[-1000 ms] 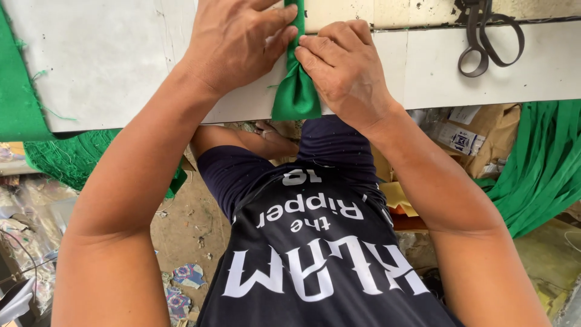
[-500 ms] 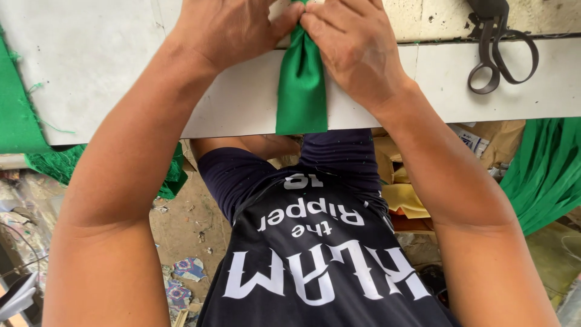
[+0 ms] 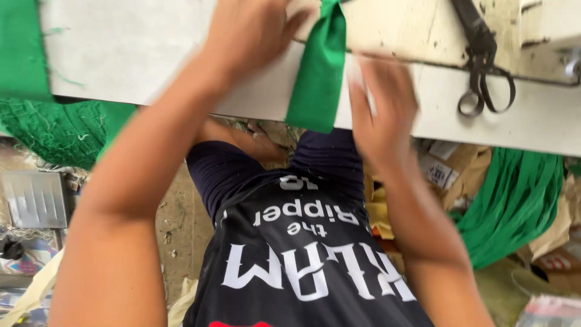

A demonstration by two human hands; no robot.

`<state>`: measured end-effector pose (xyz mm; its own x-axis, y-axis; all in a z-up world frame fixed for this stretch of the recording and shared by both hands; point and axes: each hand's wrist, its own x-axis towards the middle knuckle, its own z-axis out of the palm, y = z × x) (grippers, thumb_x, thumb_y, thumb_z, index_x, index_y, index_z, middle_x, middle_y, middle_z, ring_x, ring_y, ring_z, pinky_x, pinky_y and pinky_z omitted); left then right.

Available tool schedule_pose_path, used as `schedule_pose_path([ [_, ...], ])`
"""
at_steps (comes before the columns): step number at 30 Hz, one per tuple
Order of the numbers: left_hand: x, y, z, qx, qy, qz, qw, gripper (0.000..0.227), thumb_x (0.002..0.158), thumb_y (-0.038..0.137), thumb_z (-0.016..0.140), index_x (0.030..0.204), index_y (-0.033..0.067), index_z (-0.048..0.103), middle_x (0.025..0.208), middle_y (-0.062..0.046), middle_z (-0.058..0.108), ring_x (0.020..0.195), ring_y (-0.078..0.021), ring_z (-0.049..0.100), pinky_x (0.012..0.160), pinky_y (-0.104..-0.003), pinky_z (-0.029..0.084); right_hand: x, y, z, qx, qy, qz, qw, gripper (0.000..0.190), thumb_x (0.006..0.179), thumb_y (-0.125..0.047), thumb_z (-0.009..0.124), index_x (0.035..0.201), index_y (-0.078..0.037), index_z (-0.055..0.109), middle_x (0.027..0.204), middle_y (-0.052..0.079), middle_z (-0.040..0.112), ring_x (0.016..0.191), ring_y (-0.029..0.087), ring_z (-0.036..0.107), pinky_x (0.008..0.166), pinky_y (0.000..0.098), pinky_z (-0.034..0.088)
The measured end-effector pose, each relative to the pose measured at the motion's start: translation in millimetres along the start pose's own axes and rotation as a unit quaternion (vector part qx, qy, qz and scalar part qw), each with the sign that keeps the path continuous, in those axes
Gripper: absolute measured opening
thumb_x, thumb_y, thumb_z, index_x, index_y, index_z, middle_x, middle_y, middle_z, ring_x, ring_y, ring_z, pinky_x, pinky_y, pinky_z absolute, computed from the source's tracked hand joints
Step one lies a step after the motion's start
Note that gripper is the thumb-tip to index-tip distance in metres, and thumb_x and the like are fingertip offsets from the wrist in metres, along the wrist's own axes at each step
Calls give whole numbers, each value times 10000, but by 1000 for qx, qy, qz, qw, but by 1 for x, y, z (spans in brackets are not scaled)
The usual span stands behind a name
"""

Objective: Folding and aligning green fabric strips on a sewing machine table

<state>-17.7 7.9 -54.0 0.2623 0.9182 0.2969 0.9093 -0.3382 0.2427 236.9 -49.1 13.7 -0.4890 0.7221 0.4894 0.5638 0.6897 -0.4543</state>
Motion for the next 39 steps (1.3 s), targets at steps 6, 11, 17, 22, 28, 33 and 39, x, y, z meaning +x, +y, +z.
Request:
schedule_pose_path([
  [6, -127, 70, -122, -427, -335, -102, 834, 344, 886, 419, 748, 1075, 138, 803, 1055, -89, 806, 1030, -345, 755, 880, -463, 596, -138, -12, 52, 233, -130, 320, 909, 613, 709, -187, 939, 1218, 33, 678, 1034, 254, 632, 1004, 417, 657, 892, 548, 538],
  [11, -139, 72, -103, -171, -419, -168, 876, 870, 759, 657, 789, 1403, 96, 623, 1439, -183, 579, 1293, -473, 539, 1048, -618, 444, -117, 19, 115, 257, -185, 303, 899, 738, 818, -315, 903, 1400, -7, 569, 1322, 262, 612, 1260, 475, 558, 1077, 588, 408],
  [17, -161, 75, -113, -381, -366, -178, 830, 1149, 584, 701, 872, 1468, 44, 546, 1499, -254, 522, 1356, -530, 476, 1116, -635, 389, -157, -38, 92, 586, -217, 365, 690, 472, 808, -60, 848, 1254, -25, 694, 1142, 141, 736, 1042, 211, 673, 965, 428, 526],
  [22, -158, 116, -91, -503, -325, -244, 763, 993, 662, 636, 850, 1445, 81, 594, 1370, -173, 673, 1299, -421, 598, 1063, -534, 490, -141, -38, 65, 567, -260, 374, 687, 125, 889, -71, 792, 1004, -25, 815, 896, 116, 795, 816, 150, 695, 792, 371, 585],
  [28, -187, 147, -46, -493, -215, -388, 749, 341, 757, 314, 830, 1092, 281, 774, 893, 16, 797, 942, -220, 766, 757, -379, 598, -155, -44, 21, 491, -240, 414, 728, 250, 793, 4, 847, 1033, -1, 780, 947, 131, 799, 847, 161, 710, 735, 382, 640],
  [33, -195, 162, -62, -566, -207, -410, 685, 327, 737, 145, 811, 1060, 153, 761, 851, -58, 779, 856, -162, 721, 715, -338, 598, -205, -20, 14, 651, -140, 552, 502, 185, 917, 62, 622, 1083, 115, 683, 1023, 260, 754, 874, 373, 771, 757, 531, 659],
  [39, -205, 167, -54, -635, -171, -415, 629, 300, 791, 81, 815, 1075, 65, 722, 856, -61, 727, 846, -159, 658, 695, -293, 578, -203, -27, 19, 683, -147, 553, 454, 97, 897, 39, 694, 989, 70, 684, 923, 225, 757, 784, 320, 776, 642, 474, 687],
])
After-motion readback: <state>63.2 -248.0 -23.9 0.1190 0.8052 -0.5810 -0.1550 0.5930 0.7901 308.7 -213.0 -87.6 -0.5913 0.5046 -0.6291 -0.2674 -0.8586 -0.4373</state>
